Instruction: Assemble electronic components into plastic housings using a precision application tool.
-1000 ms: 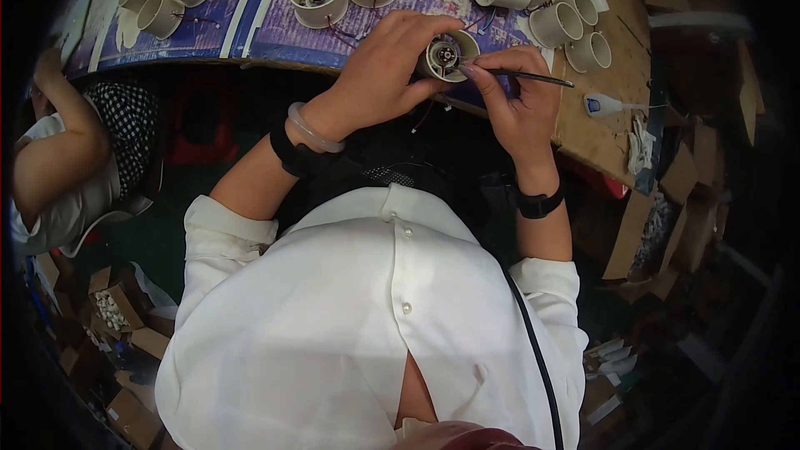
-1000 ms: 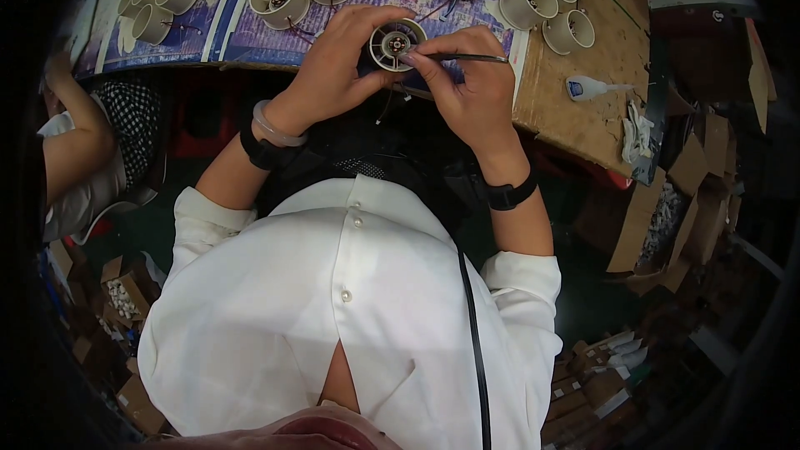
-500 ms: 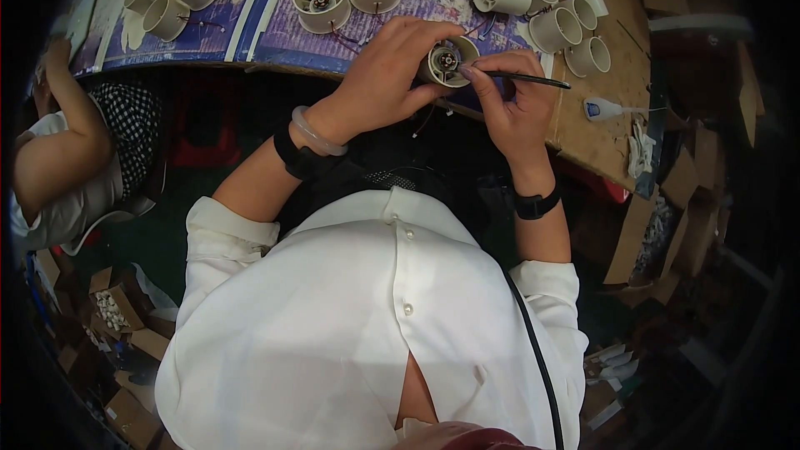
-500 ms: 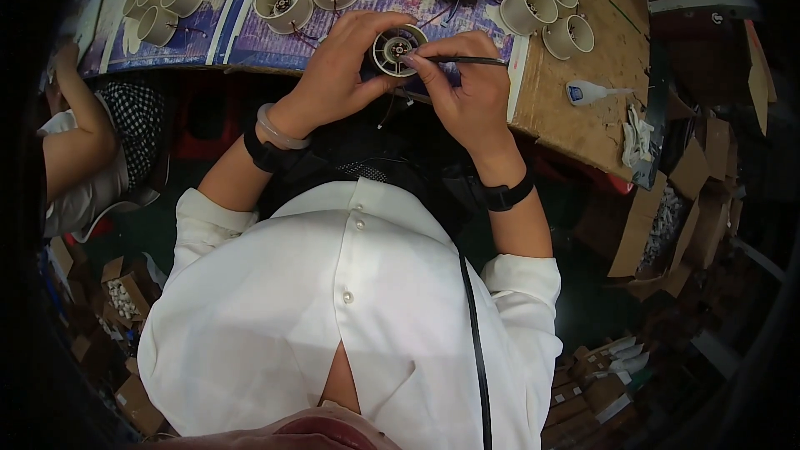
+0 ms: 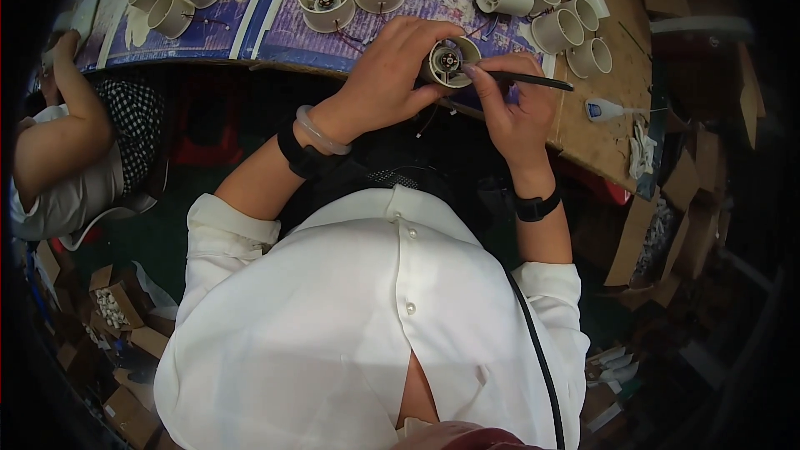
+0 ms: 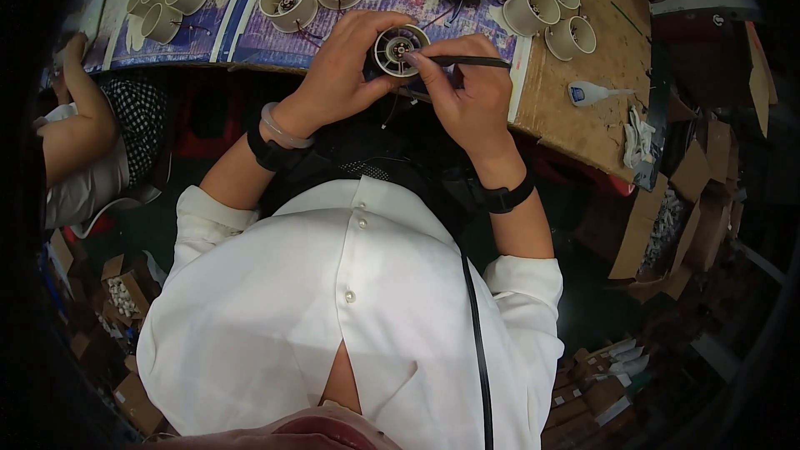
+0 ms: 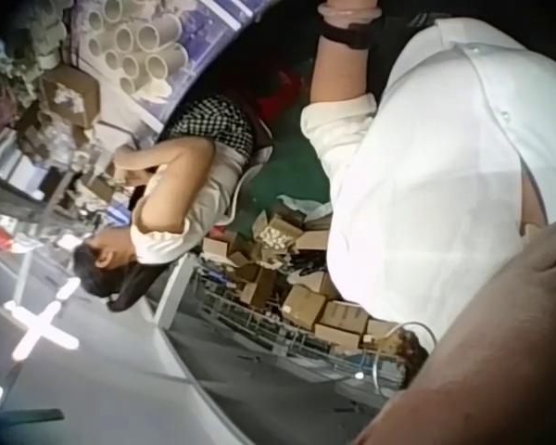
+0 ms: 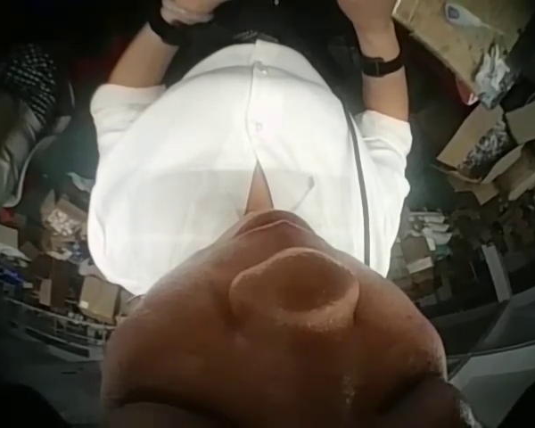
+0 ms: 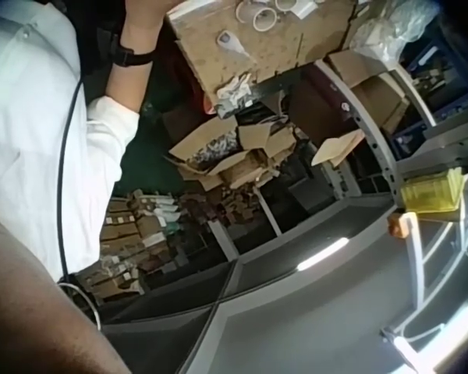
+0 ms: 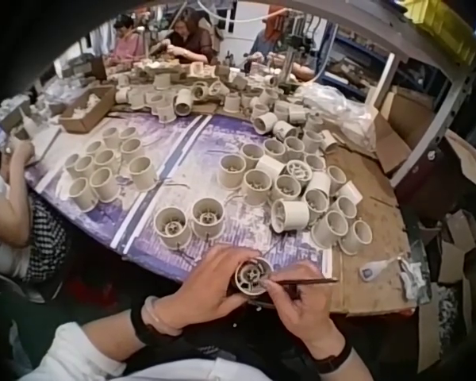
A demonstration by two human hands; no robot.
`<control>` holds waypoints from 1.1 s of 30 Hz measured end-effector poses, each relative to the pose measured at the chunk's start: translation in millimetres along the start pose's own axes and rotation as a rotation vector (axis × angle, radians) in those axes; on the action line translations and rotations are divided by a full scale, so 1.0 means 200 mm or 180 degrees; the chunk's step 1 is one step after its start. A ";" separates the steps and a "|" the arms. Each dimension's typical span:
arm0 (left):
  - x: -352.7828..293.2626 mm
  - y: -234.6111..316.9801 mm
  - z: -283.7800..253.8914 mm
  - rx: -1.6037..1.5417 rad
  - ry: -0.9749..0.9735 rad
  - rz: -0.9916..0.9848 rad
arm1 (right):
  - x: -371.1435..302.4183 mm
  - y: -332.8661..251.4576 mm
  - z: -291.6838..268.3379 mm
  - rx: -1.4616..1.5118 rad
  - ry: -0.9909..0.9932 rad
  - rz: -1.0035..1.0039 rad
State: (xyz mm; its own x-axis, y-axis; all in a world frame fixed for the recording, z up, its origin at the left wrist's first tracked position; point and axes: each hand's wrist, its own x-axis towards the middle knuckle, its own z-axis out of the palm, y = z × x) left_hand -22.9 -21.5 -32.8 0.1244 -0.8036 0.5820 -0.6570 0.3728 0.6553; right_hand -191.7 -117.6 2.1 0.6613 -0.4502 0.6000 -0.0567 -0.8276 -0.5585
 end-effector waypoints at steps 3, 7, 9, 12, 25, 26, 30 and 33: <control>-0.01 0.00 0.00 0.0013 0.0008 0.0014 | -0.01 0.00 -0.02 0.0058 0.0043 0.0048; -0.01 0.00 0.01 0.0002 0.0028 0.0036 | 0.00 0.01 -0.02 0.0021 -0.0052 -0.0079; 0.00 0.00 0.00 -0.0006 0.0019 0.0031 | 0.00 0.01 -0.02 0.0025 -0.0066 -0.0067; 0.00 0.00 0.00 -0.0020 -0.0002 0.0011 | 0.00 0.01 -0.02 0.0043 -0.0101 -0.0038; 0.00 0.00 0.00 -0.0013 -0.0021 0.0010 | 0.01 0.02 -0.02 -0.0009 -0.0080 -0.0143; -0.01 0.00 0.00 -0.0016 -0.0012 0.0007 | 0.01 0.02 -0.02 -0.0016 -0.0097 -0.0190; 0.00 0.00 0.00 -0.0022 -0.0011 0.0010 | 0.01 0.02 -0.02 -0.0009 -0.0104 -0.0225; 0.00 0.00 0.00 -0.0018 -0.0016 0.0006 | 0.00 0.02 -0.01 0.0020 -0.0077 -0.0219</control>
State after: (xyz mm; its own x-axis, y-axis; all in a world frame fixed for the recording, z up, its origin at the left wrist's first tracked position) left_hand -23.7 -21.0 -32.6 0.1196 -0.8052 0.5808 -0.6530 0.3768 0.6570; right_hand -193.4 -122.6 1.5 0.6813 -0.3839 0.6232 -0.0057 -0.8542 -0.5200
